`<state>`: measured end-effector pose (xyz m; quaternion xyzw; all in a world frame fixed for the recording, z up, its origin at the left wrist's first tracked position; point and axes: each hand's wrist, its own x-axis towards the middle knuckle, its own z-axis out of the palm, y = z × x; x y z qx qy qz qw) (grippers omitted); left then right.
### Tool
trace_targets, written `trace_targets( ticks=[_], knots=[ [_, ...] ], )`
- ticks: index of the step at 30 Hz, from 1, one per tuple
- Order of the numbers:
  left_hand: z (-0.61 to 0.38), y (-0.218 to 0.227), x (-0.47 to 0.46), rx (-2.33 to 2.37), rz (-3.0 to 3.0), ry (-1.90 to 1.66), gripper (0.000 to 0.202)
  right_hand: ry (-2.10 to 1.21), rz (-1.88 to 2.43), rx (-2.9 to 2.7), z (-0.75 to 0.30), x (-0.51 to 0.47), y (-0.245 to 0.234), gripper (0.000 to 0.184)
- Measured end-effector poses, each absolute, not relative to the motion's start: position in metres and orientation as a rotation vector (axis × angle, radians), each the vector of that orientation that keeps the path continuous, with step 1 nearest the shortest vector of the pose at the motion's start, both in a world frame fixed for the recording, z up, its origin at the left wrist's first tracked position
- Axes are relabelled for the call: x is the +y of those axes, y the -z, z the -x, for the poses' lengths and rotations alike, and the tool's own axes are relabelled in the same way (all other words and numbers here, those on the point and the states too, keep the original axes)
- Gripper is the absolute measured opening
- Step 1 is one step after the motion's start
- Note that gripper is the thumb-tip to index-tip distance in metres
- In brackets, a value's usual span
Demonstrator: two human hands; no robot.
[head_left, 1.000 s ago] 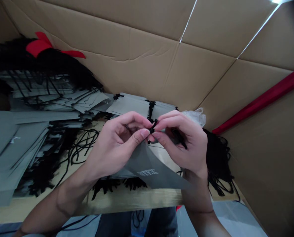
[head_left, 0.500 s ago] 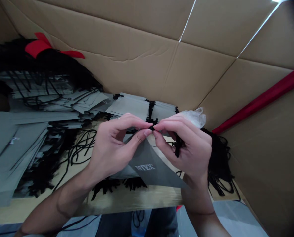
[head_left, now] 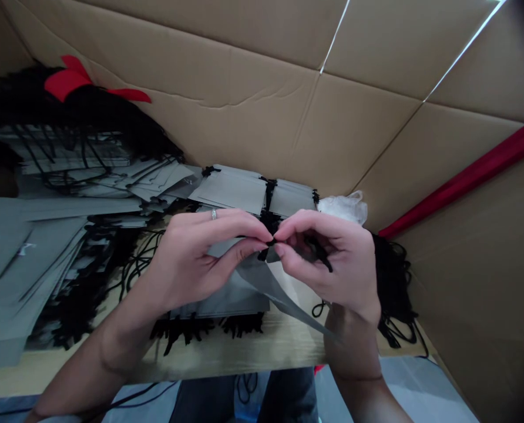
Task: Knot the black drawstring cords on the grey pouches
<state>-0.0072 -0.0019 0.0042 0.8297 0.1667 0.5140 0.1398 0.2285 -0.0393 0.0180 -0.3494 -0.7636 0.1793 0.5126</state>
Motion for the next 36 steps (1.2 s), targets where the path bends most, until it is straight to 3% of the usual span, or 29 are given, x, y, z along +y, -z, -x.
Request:
trace_targets(
  ticks=[9,13,18,30,36],
  knots=[
    [0.01,0.002,-0.004,0.536,-2.66,-1.363,0.037,-0.47,0.852,-1.889,-0.228,-0.035,-0.02,0.013],
    [0.012,0.0,-0.008,0.544,-2.664,-1.304,0.033,-0.482,0.841,-1.886,-0.229,-0.036,-0.021,0.014],
    [0.012,0.001,-0.011,0.534,-2.699,-1.28,0.048,-0.527,0.834,-1.889,-0.228,-0.038,-0.021,0.014],
    [0.004,-0.003,-0.003,0.427,-2.38,-1.288,0.027,-0.957,0.91,-1.675,-0.223,-0.039,-0.031,0.015],
    [0.006,-0.004,-0.003,0.479,-2.507,-1.356,0.02,-0.781,0.974,-1.693,-0.224,-0.04,-0.029,0.01]
  ],
)
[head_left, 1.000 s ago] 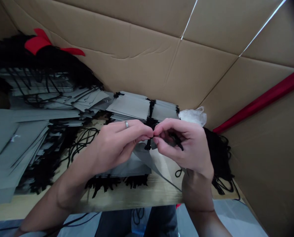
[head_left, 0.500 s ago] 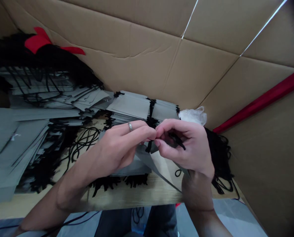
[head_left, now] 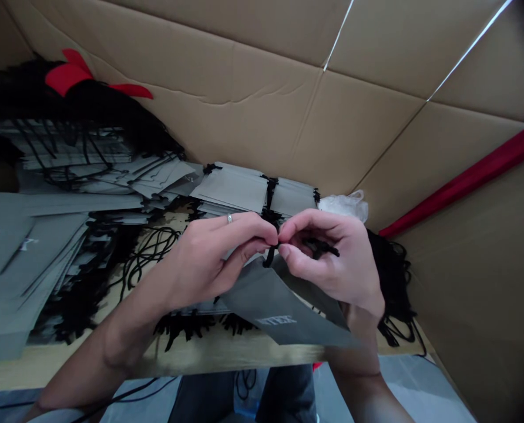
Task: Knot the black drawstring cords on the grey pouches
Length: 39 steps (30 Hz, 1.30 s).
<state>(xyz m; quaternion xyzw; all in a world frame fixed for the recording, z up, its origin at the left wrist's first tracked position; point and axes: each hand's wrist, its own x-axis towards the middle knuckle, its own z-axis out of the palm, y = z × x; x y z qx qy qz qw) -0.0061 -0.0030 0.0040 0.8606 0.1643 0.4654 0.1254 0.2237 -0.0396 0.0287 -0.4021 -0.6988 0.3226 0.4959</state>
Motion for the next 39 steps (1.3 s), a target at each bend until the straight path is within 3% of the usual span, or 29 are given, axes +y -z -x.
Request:
trace_targets(
  ticks=[6,15,23,31,39],
  knots=[
    [0.017,-0.005,-0.012,0.467,-2.862,-1.329,0.016,-0.465,1.019,-1.86,-0.221,-0.047,-0.025,0.011],
    [0.018,-0.001,-0.013,0.541,-2.876,-1.306,0.007,-0.082,0.944,-2.016,-0.219,-0.052,-0.019,0.013],
    [0.012,-0.001,-0.014,0.569,-2.575,-1.249,0.014,-0.032,0.89,-2.047,-0.219,-0.055,-0.019,0.016],
    [0.008,0.003,-0.005,0.397,-2.858,-1.529,0.012,-0.041,0.791,-2.083,-0.225,-0.049,-0.022,0.015],
    [0.015,0.009,-0.006,0.489,-2.854,-1.548,0.019,-0.093,0.834,-2.062,-0.228,-0.049,-0.023,0.016]
  ],
)
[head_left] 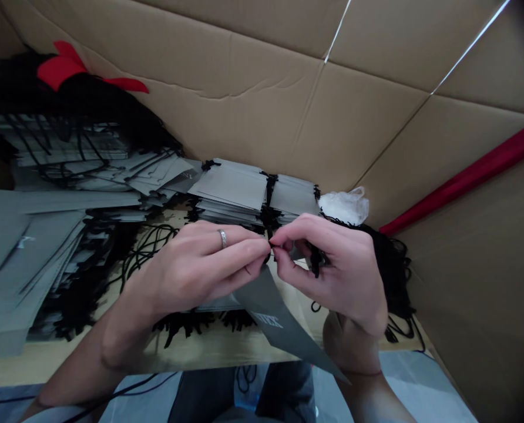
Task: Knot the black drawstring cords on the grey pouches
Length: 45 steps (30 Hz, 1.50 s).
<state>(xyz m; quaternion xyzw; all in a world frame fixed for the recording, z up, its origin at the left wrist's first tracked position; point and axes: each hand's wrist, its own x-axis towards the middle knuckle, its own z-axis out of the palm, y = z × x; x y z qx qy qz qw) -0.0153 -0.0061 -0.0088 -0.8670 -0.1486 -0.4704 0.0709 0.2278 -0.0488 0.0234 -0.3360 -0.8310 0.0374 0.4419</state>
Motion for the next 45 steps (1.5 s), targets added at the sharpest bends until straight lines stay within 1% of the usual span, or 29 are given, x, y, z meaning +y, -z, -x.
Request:
trace_targets(
  ticks=[3,7,10,18,25,30,36,45],
  knots=[
    [0.014,0.008,-0.007,-0.432,2.624,1.411,0.016,-0.098,0.836,-2.063,-0.23,-0.05,-0.024,0.015],
    [0.01,0.006,-0.008,-0.412,2.622,1.383,0.004,-0.073,0.851,-2.064,-0.23,-0.049,-0.023,0.013],
    [0.009,0.006,-0.01,-0.418,2.597,1.38,0.003,-0.059,0.847,-2.053,-0.227,-0.048,-0.023,0.012],
    [0.007,0.001,-0.01,-0.457,2.593,1.449,0.012,-0.143,0.865,-1.993,-0.223,-0.046,-0.02,0.011],
    [0.007,0.005,-0.003,-0.524,2.604,1.448,0.013,-0.268,0.916,-1.938,-0.222,-0.037,-0.015,0.012],
    [0.007,0.008,-0.003,-0.502,2.575,1.386,0.012,-0.24,0.958,-1.93,-0.223,-0.037,-0.016,0.011],
    [0.004,0.005,-0.003,-0.373,2.533,1.388,0.007,-0.191,0.96,-1.965,-0.225,-0.042,-0.02,0.009],
    [0.002,0.005,-0.005,-0.433,2.496,1.455,0.014,-0.054,0.922,-1.982,-0.219,-0.045,-0.019,0.008]
  ],
)
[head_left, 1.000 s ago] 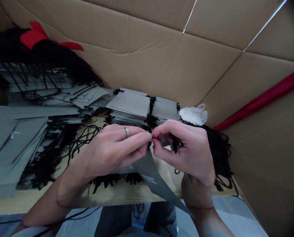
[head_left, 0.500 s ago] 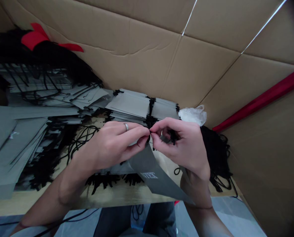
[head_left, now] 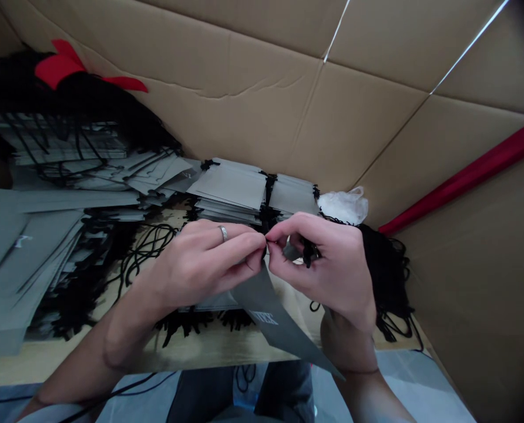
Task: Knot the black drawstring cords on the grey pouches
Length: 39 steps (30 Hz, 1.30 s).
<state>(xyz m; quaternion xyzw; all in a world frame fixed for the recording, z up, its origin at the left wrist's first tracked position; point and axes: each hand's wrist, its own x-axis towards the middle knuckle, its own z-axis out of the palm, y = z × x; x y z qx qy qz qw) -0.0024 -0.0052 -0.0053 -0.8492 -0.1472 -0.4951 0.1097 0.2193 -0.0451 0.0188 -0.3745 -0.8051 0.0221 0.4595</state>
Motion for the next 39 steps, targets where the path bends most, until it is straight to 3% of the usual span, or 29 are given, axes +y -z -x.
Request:
trace_targets(
  ticks=[6,15,23,26,31,39],
  knots=[
    [0.006,0.003,-0.007,-0.519,2.531,1.472,0.015,-0.145,0.902,-1.958,-0.217,-0.041,-0.017,0.01],
    [0.002,0.003,-0.007,-0.578,2.624,1.689,0.019,-0.603,0.954,-1.796,-0.223,-0.038,-0.021,0.012],
    [-0.006,0.002,-0.007,-0.751,2.856,1.956,0.014,-0.435,0.953,-1.784,-0.223,-0.042,-0.024,0.015],
    [-0.009,0.002,-0.003,-0.83,3.068,2.133,0.022,-0.312,0.961,-1.751,-0.22,-0.043,-0.021,0.016],
    [-0.014,-0.002,0.003,-0.865,3.489,1.997,0.011,-0.208,0.936,-1.731,-0.22,-0.045,-0.018,0.018],
    [-0.006,-0.012,-0.006,-0.835,3.368,1.672,0.024,-0.443,0.714,-1.984,-0.244,-0.031,-0.023,0.043]
  ],
)
